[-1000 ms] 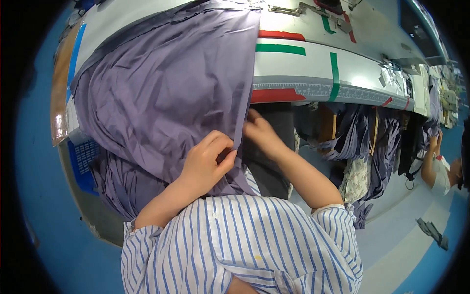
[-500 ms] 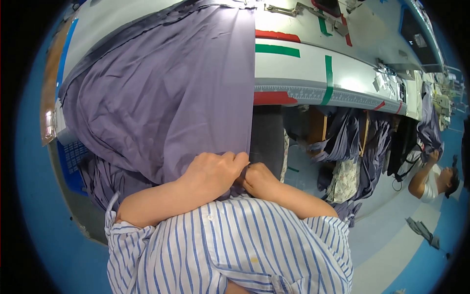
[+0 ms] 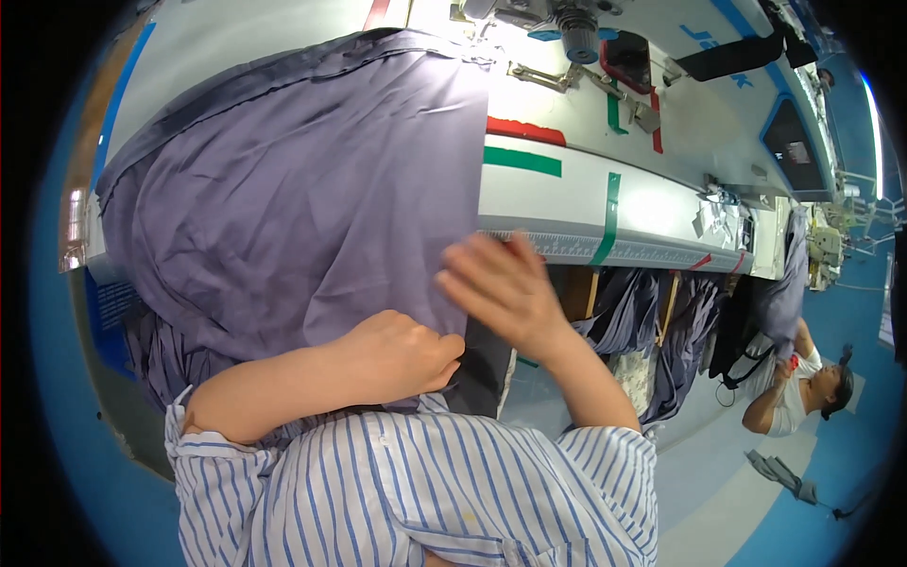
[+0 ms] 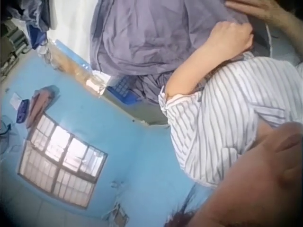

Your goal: Sewing a zipper into a piece of purple fabric using an industrial sewing machine.

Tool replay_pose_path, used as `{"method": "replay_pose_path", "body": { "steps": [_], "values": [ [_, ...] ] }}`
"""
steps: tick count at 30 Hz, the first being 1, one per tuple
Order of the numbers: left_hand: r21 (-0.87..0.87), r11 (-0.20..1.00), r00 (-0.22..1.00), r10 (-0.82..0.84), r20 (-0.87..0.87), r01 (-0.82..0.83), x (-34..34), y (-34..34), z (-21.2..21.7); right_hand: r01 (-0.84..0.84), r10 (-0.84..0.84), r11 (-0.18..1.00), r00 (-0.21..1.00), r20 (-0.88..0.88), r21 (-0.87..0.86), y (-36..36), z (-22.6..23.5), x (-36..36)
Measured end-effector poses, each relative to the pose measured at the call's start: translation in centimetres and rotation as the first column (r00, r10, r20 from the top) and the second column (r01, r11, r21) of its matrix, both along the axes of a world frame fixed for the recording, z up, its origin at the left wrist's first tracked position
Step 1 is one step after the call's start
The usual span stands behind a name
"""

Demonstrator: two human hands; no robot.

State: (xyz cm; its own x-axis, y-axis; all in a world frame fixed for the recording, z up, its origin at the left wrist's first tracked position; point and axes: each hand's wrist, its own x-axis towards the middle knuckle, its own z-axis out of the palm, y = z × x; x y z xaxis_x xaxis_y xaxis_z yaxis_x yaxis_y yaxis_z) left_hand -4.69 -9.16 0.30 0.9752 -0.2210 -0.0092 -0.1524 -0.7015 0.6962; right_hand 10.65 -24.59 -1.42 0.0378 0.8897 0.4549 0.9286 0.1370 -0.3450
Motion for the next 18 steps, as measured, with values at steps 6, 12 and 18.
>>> {"method": "replay_pose_path", "body": {
  "steps": [6,12,18],
  "values": [
    [0.042,0.942,0.853,0.282,0.438,-0.333,8.5,7.9,2.6,-0.187,0.187,0.982,0.967,-0.172,0.017,1.1,-2.5,-1.0],
    [0.283,0.877,0.85,0.222,0.477,-0.388,14.3,14.2,-0.5,-0.185,0.175,0.982,0.966,-0.192,-0.035,1.0,-1.6,-0.3],
    [0.309,0.867,0.863,0.227,0.452,-0.39,15.1,15.2,-1.1,-0.178,0.166,0.983,0.967,-0.191,-0.046,1.6,-1.0,0.1]
  ]
}}
